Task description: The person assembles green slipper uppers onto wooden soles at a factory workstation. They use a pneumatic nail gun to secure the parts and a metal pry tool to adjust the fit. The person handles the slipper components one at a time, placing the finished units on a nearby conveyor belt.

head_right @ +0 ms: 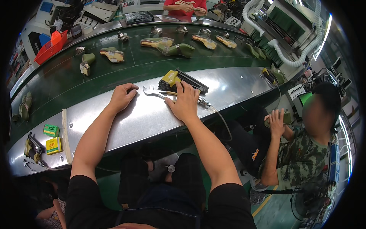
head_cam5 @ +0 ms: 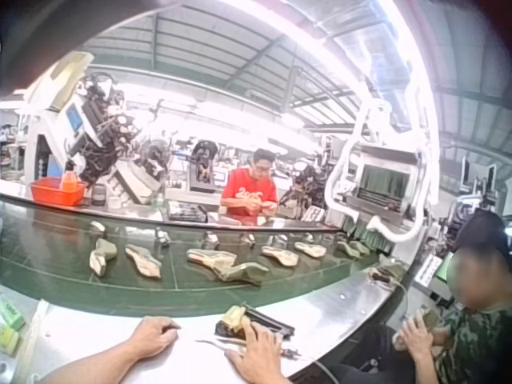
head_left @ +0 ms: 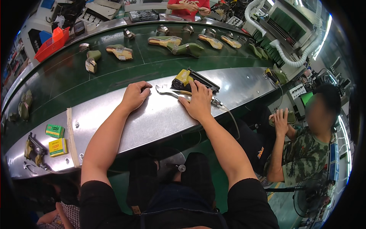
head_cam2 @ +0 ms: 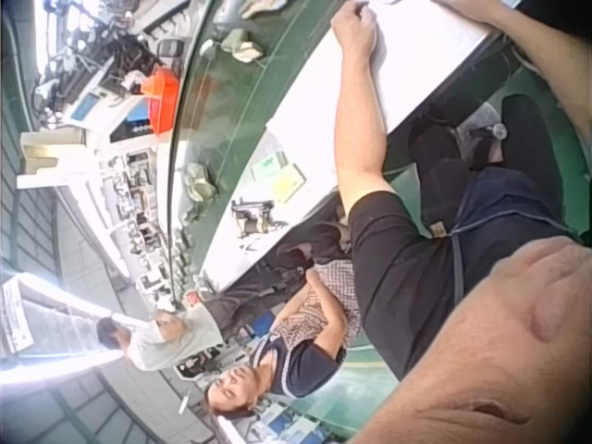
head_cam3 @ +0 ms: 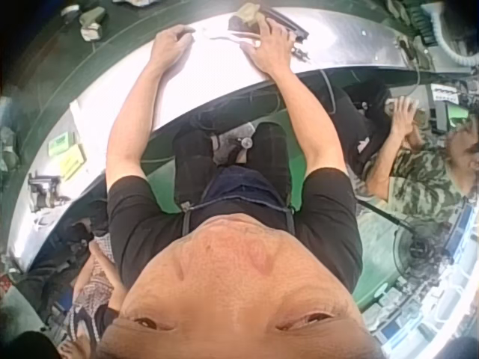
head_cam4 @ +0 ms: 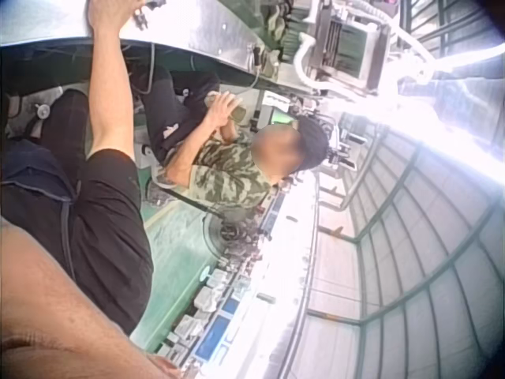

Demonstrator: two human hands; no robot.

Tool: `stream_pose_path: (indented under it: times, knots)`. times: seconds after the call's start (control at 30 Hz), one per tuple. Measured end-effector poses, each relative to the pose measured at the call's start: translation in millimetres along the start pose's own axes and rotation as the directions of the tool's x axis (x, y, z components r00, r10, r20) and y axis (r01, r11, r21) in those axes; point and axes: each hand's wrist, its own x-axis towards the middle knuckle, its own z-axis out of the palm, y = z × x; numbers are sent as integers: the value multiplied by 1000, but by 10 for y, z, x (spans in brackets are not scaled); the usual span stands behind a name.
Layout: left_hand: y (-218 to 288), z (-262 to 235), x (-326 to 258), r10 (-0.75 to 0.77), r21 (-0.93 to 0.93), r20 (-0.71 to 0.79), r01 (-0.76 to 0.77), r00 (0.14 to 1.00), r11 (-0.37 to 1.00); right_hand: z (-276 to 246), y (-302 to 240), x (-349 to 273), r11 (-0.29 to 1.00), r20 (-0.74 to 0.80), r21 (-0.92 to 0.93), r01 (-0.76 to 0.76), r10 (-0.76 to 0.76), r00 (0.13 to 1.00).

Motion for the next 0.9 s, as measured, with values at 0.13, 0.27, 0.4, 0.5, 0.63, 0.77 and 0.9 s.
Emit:
stream_pose_path:
  times: [0.13, 0.27, 0.4, 0.5, 0.63, 0.77, 0.9]
  knots:
    - [6, 3, -2, 6, 11, -6, -6, 1000, 1000, 6, 9, -1, 1000, 10, 6, -7, 7, 1000]
    - [-6, 23, 0, 20, 20, -19, -20, 1000, 1000, -11, 10, -4, 1000, 22, 6, -16, 16, 1000]
    - [-16, 34, 8, 31, 25, -21, -30, 999, 999, -10, 22, -3, 1000, 20, 6, -15, 15, 1000]
    - [-3, 33, 9, 25, 13, -16, -24, 1000, 1000, -38, 26, -2, 1000, 20, 4, -13, 13, 1000]
    - [42, 30, 5, 10, 10, -6, -10, 1000, 1000, -50, 39, -9, 1000, 18, -1, -10, 10, 1000]
    - [47, 37, 7, 23, 8, -12, -22, 1000, 1000, -55, 47, -6, 1000, 16, -8, -9, 10, 1000]
    - [24, 81, 30, 36, 4, -25, -36, 999, 999, -93, 75, 3, 1000, 27, -1, -12, 12, 1000]
